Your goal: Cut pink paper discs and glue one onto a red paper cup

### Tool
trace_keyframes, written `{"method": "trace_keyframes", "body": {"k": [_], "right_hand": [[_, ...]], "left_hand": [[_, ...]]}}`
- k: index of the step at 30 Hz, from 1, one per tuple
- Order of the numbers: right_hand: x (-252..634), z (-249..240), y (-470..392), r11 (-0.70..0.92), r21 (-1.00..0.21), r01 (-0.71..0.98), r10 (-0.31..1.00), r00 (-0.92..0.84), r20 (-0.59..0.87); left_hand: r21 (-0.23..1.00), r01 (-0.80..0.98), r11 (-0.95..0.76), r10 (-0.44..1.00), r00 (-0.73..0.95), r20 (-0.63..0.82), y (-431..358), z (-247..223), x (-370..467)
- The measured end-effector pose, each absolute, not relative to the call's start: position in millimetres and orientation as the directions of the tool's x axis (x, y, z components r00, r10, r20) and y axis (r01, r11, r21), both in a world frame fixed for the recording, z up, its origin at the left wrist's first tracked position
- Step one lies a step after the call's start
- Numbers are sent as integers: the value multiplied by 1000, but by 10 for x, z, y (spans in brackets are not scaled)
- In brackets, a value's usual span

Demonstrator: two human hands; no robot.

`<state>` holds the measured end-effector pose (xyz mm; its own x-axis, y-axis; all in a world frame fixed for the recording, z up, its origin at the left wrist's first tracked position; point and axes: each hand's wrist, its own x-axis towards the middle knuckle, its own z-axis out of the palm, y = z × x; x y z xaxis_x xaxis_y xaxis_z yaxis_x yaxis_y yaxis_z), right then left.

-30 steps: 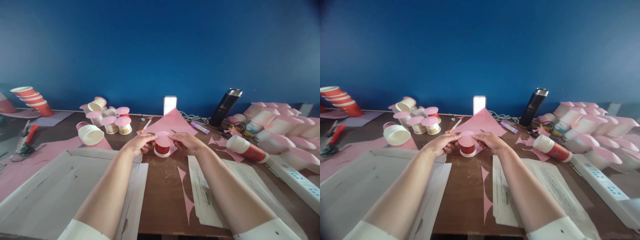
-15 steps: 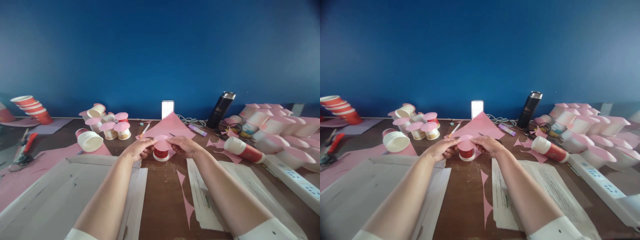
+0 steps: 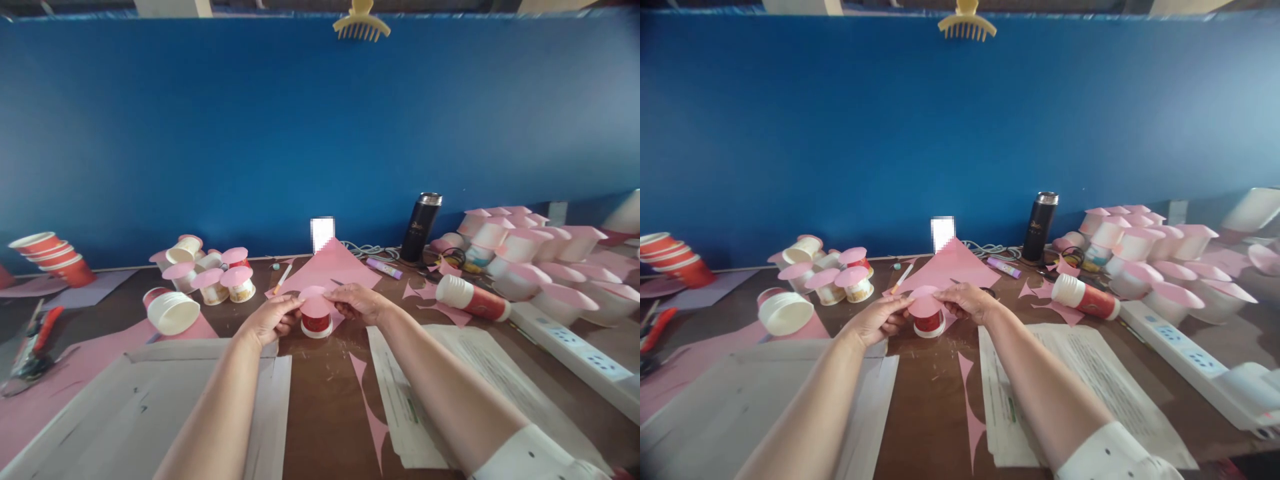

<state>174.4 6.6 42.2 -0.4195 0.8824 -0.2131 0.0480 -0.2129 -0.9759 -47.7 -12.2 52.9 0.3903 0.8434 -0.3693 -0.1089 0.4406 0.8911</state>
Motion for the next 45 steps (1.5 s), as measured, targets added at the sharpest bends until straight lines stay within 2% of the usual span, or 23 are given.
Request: {"method": "trace_keyframes", "body": {"k": [28,45], "right_hand": [[1788,361,106,-220,-975,22,873,-441,-207],[1770,368,107,-315,-949,-31,856,-440,-270]], "left_hand": [[910,-94,405,867,357,-348,-111,473,-475],[892,-146,427,870,334,-362,-106,451,-463]]}}
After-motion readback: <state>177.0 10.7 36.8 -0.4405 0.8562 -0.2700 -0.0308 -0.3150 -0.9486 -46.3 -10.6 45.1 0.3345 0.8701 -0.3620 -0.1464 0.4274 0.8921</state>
